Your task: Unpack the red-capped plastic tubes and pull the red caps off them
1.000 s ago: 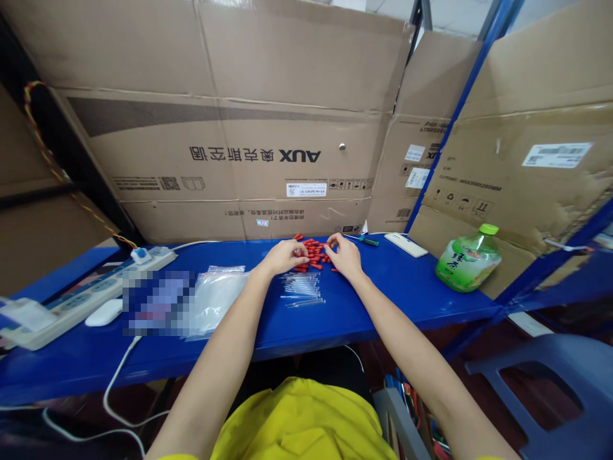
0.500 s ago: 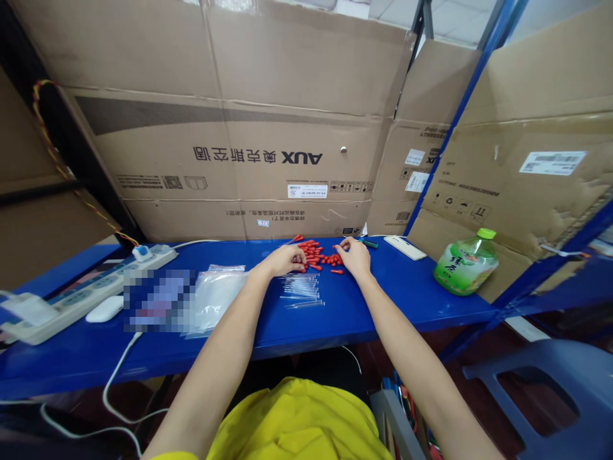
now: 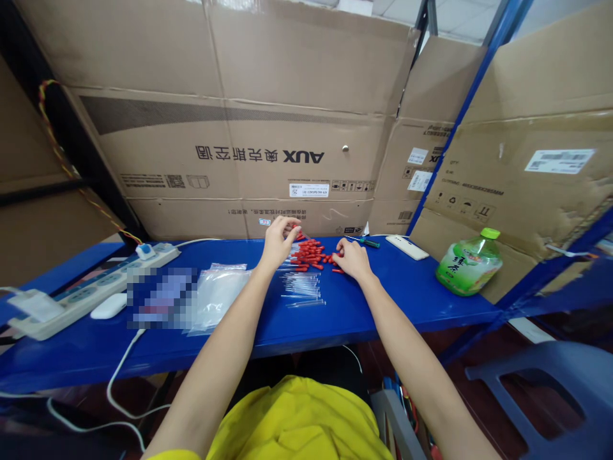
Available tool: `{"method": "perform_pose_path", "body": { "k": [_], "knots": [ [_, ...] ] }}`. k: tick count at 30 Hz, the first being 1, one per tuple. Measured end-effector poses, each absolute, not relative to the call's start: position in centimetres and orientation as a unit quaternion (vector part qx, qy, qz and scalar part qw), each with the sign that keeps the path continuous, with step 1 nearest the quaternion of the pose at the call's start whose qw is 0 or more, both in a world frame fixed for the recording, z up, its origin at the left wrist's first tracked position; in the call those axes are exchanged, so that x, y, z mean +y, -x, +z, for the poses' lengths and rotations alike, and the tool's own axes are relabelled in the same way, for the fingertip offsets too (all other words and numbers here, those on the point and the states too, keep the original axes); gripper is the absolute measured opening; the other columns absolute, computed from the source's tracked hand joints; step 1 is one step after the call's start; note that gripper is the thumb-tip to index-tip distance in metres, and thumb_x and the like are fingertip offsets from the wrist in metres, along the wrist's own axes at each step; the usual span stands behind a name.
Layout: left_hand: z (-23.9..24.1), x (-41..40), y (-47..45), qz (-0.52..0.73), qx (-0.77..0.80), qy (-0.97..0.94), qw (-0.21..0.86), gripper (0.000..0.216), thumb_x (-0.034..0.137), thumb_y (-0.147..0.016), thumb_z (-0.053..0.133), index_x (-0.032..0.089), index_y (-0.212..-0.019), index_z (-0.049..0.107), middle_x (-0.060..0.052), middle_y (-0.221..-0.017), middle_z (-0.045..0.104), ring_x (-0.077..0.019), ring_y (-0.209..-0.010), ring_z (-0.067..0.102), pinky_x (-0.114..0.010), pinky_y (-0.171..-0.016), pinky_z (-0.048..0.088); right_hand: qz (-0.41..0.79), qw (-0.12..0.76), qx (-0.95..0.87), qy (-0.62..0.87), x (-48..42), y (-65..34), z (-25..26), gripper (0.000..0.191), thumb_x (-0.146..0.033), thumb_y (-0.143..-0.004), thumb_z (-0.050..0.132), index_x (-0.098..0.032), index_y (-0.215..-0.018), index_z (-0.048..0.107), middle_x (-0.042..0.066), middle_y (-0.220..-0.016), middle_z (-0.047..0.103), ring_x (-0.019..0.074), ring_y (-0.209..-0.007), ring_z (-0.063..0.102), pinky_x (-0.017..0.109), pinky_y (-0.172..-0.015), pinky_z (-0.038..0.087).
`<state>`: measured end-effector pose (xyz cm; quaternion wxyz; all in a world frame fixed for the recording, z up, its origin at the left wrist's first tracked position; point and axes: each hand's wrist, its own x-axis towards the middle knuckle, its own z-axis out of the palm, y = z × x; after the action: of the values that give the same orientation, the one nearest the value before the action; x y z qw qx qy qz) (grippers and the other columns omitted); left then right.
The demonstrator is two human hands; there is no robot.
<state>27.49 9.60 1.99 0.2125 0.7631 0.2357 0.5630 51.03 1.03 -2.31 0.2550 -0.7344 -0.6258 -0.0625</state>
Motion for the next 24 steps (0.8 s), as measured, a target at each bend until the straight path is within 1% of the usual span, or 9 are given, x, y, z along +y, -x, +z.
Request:
{"method": "perform_pose_path", "body": {
  "k": [5,9,11,13,14,17,19,21,24],
  "knots": [
    [0.7,10.8,-27.9,0.552,0.236,-0.672,0.434,0.032,0.046,-0.084,0.074,0.017,-0.098,0.068,-0.004,-0.088,0.072,-0.0197,-0.083,0.073,-0.036,-0.085,0.058,-0.142,0.266,-0.635,0.711,0.4,-49.6,-1.5,0.021,-0.037,-0.100,0.050,-0.021,-0.110,0.060,0.009,-0.113,0.068,0.0267,-0.109,0.056,0.035,-0.085,0.036],
    [0.1,10.6,-28.5,0.518,0.239,-0.672,0.472,0.038,0.047,-0.075,0.081,0.016,-0.093,0.069,-0.005,-0.085,0.074,-0.0210,-0.083,0.074,-0.039,-0.087,0.059,-0.237,0.240,-0.686,0.645,0.0,-47.1,-0.5,0.038,-0.040,-0.107,0.040,-0.019,-0.135,0.053,0.015,-0.130,0.062,0.0295,-0.118,0.051,0.040,-0.097,0.034],
    [0.1,10.2,-28.6,0.486,0.229,-0.695,0.477,0.037,0.047,-0.077,0.080,0.016,-0.094,0.069,-0.006,-0.087,0.075,-0.0211,-0.082,0.074,-0.039,-0.085,0.059,-0.244,0.193,-0.718,0.622,0.1,-46.0,-0.3,0.038,-0.038,-0.109,0.034,-0.018,-0.133,0.054,0.016,-0.127,0.064,0.0288,-0.115,0.054,0.039,-0.096,0.034],
    [0.3,9.7,-28.6,0.458,0.222,-0.733,0.451,0.032,0.046,-0.082,0.074,0.016,-0.093,0.068,-0.006,-0.085,0.075,-0.0207,-0.079,0.073,-0.037,-0.081,0.059,-0.219,0.147,-0.732,0.628,0.5,-45.3,-0.5,0.037,-0.031,-0.110,0.028,-0.016,-0.125,0.058,0.015,-0.116,0.069,0.0265,-0.106,0.058,0.037,-0.090,0.037],
    [0.3,9.6,-28.5,0.446,0.225,-0.763,0.410,0.029,0.045,-0.086,0.070,0.017,-0.093,0.067,-0.006,-0.084,0.075,-0.0204,-0.077,0.072,-0.036,-0.079,0.058,-0.205,0.130,-0.733,0.635,0.6,-45.2,-0.7,0.037,-0.028,-0.110,0.026,-0.016,-0.122,0.058,0.014,-0.112,0.070,0.0256,-0.102,0.059,0.035,-0.086,0.038],
    [0.3,9.3,-28.3,0.388,0.239,-0.864,0.215,0.019,0.034,-0.095,0.055,0.019,-0.092,0.066,-0.008,-0.088,0.074,-0.0215,-0.081,0.069,-0.035,-0.080,0.055,-0.193,0.107,-0.737,0.639,1.2,-45.1,-1.3,0.036,-0.027,-0.110,0.026,-0.016,-0.121,0.058,0.015,-0.114,0.071,0.0248,-0.103,0.061,0.032,-0.074,0.039],
    [0.2,9.3,-28.2,0.322,0.241,-0.908,0.117,0.020,0.025,-0.096,0.048,0.020,-0.090,0.066,-0.010,-0.095,0.074,-0.0237,-0.088,0.069,-0.035,-0.081,0.052,-0.204,0.098,-0.748,0.624,1.4,-45.4,-1.6,0.037,-0.032,-0.111,0.027,-0.016,-0.120,0.060,0.016,-0.117,0.071,0.0255,-0.105,0.062,0.031,-0.071,0.039],
    [0.0,9.3,-28.3,0.272,0.246,-0.927,0.081,0.024,0.022,-0.097,0.045,0.020,-0.087,0.067,-0.011,-0.096,0.075,-0.0250,-0.090,0.069,-0.034,-0.079,0.051,-0.207,0.093,-0.759,0.610,1.5,-45.6,-1.7,0.038,-0.033,-0.111,0.028,-0.017,-0.118,0.061,0.016,-0.113,0.073,0.0254,-0.101,0.065,0.031,-0.071,0.039],
    [-0.2,9.4,-28.2,0.254,0.252,-0.930,0.089,0.029,0.033,-0.100,0.046,0.022,-0.086,0.069,-0.010,-0.094,0.075,-0.0247,-0.088,0.069,-0.032,-0.077,0.050,-0.196,0.096,-0.772,0.597,1.5,-46.1,-1.8,0.040,-0.033,-0.111,0.028,-0.017,-0.114,0.064,0.016,-0.105,0.076,0.0233,-0.090,0.069,0.030,-0.070,0.038]
  ]
}}
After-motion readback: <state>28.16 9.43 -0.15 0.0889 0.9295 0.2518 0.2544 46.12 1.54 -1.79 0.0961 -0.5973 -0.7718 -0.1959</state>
